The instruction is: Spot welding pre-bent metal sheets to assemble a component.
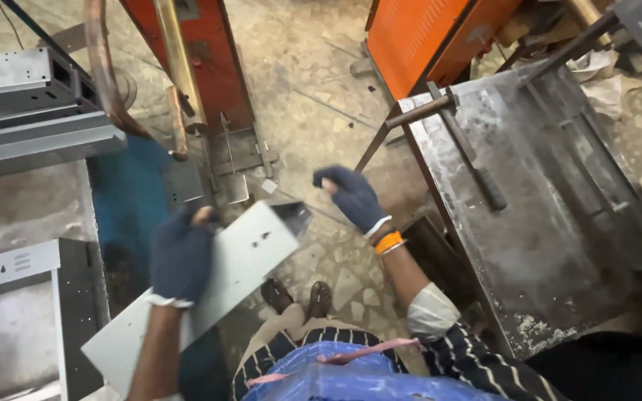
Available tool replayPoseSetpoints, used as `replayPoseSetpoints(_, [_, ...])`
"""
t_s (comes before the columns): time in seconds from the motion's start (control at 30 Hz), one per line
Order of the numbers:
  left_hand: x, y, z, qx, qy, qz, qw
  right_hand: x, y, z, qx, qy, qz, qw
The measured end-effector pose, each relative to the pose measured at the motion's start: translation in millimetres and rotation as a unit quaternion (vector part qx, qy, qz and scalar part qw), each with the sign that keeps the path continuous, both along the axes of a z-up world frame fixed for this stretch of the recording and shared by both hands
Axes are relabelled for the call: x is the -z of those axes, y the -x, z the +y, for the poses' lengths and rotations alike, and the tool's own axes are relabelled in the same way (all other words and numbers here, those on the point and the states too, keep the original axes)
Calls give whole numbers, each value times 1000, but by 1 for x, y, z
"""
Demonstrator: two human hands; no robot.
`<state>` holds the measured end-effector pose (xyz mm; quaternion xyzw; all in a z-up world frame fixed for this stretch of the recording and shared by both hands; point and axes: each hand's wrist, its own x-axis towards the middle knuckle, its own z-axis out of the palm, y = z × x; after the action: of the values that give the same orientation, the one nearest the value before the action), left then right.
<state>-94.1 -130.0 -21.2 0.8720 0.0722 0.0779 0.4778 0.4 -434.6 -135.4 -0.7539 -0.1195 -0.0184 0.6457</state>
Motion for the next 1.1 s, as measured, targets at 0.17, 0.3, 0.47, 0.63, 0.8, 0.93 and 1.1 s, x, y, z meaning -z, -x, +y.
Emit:
replayPoseSetpoints(0.17, [5, 55, 47, -100, -13, 2, 995, 1, 33, -13, -183, 183, -84, 962])
replayPoseSetpoints(0.3, [8, 92, 45, -127, -41, -71, 988, 7, 44, -6, -112, 268, -193, 937])
replayPoseSetpoints(0.47, [-4, 103, 15, -37, 41, -117, 992, 41, 50, -18, -108, 324, -201, 918])
replayPoseSetpoints(0.63, [-33, 95, -4, -10, -48, -115, 992, 57, 55, -10, -53, 314, -240, 917])
replayPoseSetpoints(0.8, [-27, 86, 10, 1, -55, -149, 987, 61, 47, -10, -50, 270, -246, 929])
replayPoseSetpoints(0.93, [6, 75, 50, -134, -20, -139, 981, 26, 35, 6, -66, 278, -225, 932])
replayPoseSetpoints(1.1, [49, 76, 69, -247, -321, -348, 845, 9, 29, 49, -141, 346, -247, 894])
